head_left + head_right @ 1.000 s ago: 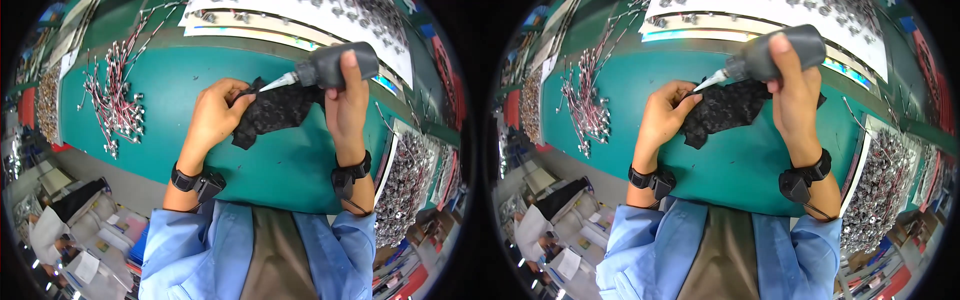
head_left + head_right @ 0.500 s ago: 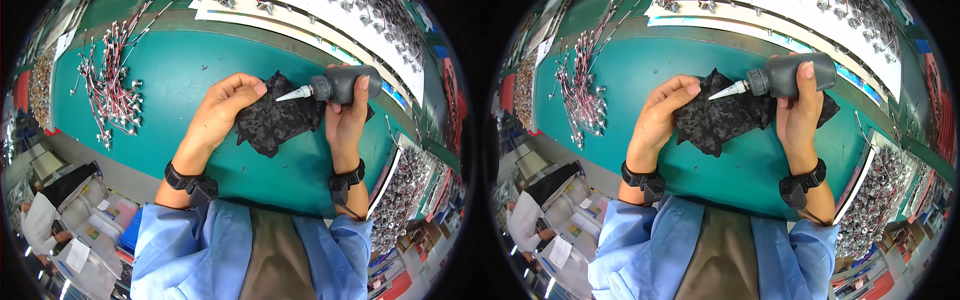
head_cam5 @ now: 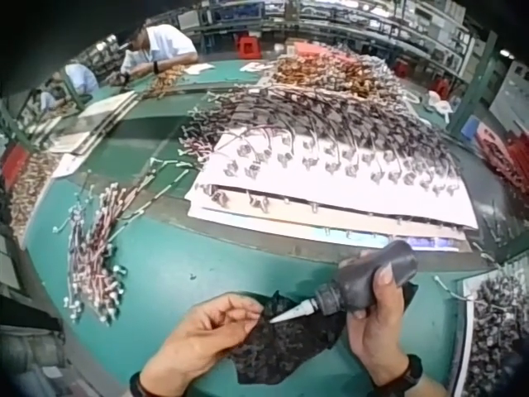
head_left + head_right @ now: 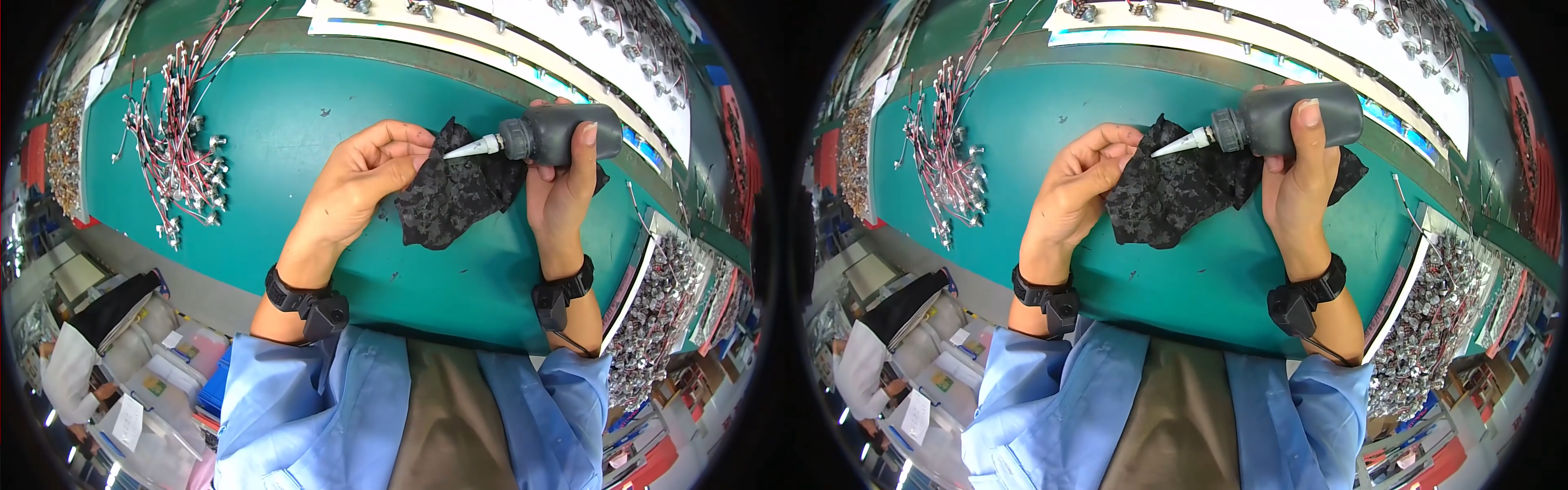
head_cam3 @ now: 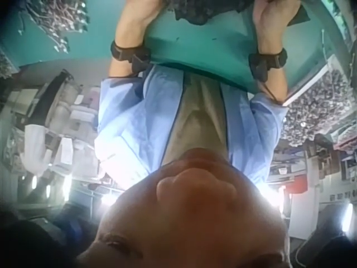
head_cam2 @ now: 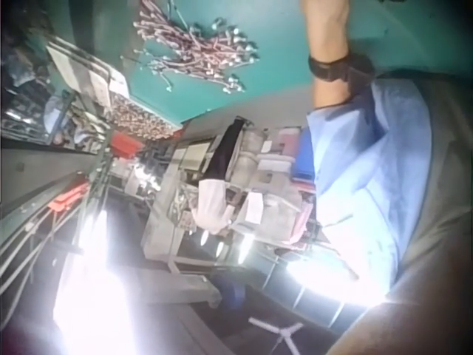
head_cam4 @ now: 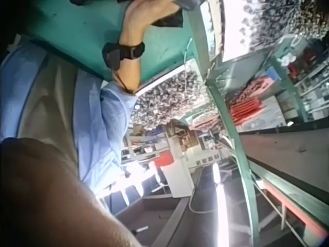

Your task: The person picks up a wire assembly from a pile, applies glue to the connector using a squeeze bottle, and places the finished piece onto a tray, repeating this process while occasionally using a cloth to wipe the bottle tip.

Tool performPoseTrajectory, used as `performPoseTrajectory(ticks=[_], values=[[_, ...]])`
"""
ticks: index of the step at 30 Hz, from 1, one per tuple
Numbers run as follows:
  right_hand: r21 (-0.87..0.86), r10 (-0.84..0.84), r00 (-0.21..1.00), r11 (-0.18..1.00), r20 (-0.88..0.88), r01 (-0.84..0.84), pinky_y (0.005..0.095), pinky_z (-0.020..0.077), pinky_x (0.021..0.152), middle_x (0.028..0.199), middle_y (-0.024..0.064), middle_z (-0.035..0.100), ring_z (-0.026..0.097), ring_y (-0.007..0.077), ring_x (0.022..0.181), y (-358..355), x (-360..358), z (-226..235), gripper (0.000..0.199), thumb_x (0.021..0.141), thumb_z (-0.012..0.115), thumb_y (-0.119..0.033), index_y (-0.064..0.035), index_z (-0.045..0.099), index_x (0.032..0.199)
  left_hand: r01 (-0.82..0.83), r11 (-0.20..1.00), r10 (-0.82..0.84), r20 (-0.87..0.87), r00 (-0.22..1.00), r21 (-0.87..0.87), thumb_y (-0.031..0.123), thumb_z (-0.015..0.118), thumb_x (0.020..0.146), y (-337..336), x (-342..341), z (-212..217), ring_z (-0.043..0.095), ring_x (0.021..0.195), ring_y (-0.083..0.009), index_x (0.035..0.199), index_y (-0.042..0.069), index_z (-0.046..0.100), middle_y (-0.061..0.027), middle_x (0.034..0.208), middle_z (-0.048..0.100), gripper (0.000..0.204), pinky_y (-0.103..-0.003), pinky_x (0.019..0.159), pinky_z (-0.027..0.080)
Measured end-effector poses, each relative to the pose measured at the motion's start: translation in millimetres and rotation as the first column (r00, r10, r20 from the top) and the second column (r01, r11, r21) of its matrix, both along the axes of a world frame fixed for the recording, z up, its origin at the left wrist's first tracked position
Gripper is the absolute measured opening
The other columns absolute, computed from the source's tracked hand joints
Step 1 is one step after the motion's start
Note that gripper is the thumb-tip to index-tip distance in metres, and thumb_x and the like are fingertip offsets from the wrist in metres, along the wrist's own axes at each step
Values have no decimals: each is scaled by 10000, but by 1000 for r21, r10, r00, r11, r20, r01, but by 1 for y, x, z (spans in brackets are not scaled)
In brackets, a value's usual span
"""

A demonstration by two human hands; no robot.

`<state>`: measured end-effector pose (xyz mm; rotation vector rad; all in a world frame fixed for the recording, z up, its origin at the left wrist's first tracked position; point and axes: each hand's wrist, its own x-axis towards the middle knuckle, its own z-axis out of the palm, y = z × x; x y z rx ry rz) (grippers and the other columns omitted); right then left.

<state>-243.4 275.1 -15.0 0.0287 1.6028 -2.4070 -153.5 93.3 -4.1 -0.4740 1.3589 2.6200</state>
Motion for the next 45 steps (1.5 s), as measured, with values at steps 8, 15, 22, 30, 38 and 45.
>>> performPoseTrajectory(ticks=[8, 15, 22, 30, 38, 45], values=[[33, -23, 998, 999, -57, 24, 173, 334, 524, 1015, 159, 522, 338, 38, 483, -3, 6, 3, 481, 807, 525, -403, -13, 442, 1075, -131, 961, 108, -105, 989, -245, -94, 537, 749, 13, 1, -6, 556, 781, -95, 921, -30, 526, -51, 796, 570, 184, -191, 710, 454], [78, -15, 993, 997, -116, 24, 159, 327, 464, 983, 165, 534, 421, 48, 553, -5, 11, 7, 484, 792, 552, -386, 5, 440, 1055, -209, 927, 182, -114, 977, -313, -102, 555, 730, 12, 0, -8, 571, 718, -95, 882, -33, 543, -57, 793, 573, 167, -189, 665, 471], [161, 51, 991, 987, -122, -31, 156, 313, 431, 922, 129, 558, 451, 48, 584, 0, 6, 12, 435, 783, 566, -357, 0, 464, 1009, -172, 967, 154, -109, 982, -188, -91, 558, 726, 5, -1, -12, 575, 728, -100, 873, -35, 550, -65, 789, 585, 158, -193, 641, 470], [171, 90, 991, 983, -101, -72, 155, 319, 420, 825, 93, 550, 362, 33, 452, 8, -6, 17, 400, 801, 541, -354, 2, 481, 971, -111, 949, 98, -57, 994, -295, -73, 560, 728, 12, 0, -5, 568, 718, -95, 870, -34, 558, -65, 754, 592, 146, -183, 636, 448], [-49, 33, 992, 998, 124, -27, 152, 361, 461, 848, 144, 547, 251, 47, 340, 7, -12, 20, 401, 815, 521, -351, 23, 475, 955, -277, 940, 266, -83, 960, -198, -46, 565, 738, -9, -2, -12, 549, 726, -80, 870, -25, 569, -57, 776, 589, 134, -177, 647, 431], [-58, 42, 992, 998, 119, -35, 171, 366, 470, 858, 151, 554, 267, 40, 352, 8, -12, 17, 384, 819, 516, -348, 9, 475, 955, -224, 901, 202, -97, 974, -371, -25, 576, 741, -2, -3, -11, 531, 704, -66, 873, -15, 572, -41, 766, 581, 132, -176, 612, 419]])
